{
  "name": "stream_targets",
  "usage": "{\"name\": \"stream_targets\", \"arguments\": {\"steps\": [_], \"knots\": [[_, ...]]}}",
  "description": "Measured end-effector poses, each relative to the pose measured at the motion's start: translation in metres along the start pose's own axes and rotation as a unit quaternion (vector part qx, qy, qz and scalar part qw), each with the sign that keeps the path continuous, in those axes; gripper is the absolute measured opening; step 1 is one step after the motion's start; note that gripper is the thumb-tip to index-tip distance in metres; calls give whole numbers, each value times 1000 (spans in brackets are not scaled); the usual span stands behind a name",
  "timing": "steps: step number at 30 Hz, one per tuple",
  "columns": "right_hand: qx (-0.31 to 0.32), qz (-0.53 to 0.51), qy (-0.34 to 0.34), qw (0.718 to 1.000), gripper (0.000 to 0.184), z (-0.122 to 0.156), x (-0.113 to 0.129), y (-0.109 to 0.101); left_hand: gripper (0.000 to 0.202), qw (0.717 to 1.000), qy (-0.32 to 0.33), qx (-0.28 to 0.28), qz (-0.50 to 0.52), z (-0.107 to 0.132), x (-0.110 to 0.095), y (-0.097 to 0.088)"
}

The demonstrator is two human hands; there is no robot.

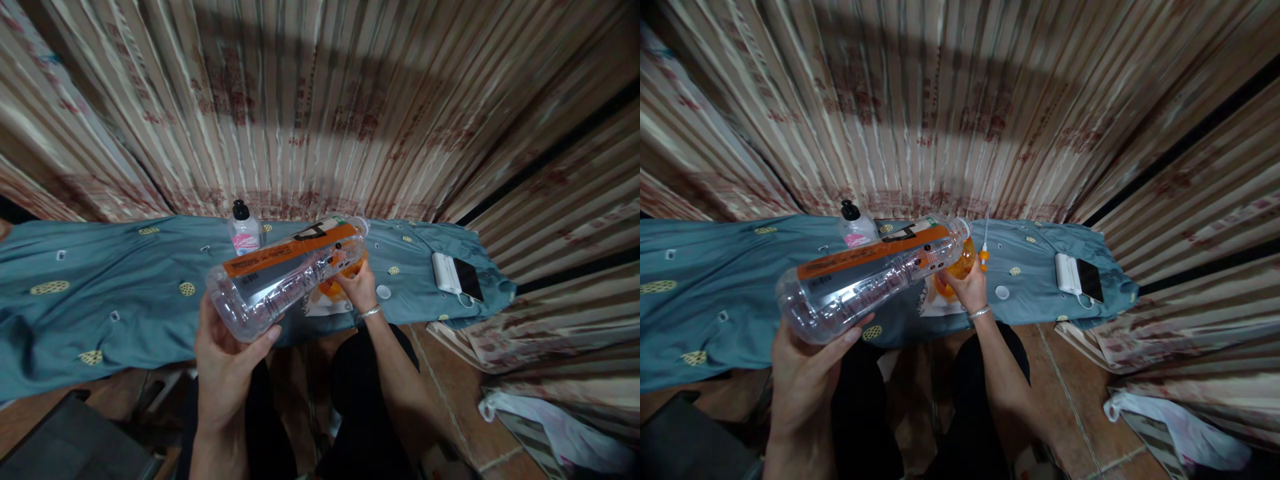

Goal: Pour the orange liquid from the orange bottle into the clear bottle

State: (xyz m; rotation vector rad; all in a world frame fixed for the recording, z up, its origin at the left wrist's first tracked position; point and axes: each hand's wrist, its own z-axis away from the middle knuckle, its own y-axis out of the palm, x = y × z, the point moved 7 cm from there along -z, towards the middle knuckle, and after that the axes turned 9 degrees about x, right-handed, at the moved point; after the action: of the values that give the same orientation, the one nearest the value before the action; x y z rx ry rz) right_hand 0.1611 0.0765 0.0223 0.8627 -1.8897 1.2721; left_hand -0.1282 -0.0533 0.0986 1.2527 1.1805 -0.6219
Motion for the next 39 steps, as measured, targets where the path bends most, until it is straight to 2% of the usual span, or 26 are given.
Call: {"name": "stream_targets", "arguments": {"steps": [23, 31, 39], "knots": [[6, -16, 9, 1000, 70, 0, 2, 1, 87, 1000, 6, 7, -4, 2, 1, -2], [11, -20, 15, 1000, 70, 0, 3, 0, 79, 1000, 16, 17, -4, 1, 0, 1], [12, -8, 19, 1000, 70, -1, 3, 0, 86, 1000, 5, 5, -21, 2, 1, -2]]}}
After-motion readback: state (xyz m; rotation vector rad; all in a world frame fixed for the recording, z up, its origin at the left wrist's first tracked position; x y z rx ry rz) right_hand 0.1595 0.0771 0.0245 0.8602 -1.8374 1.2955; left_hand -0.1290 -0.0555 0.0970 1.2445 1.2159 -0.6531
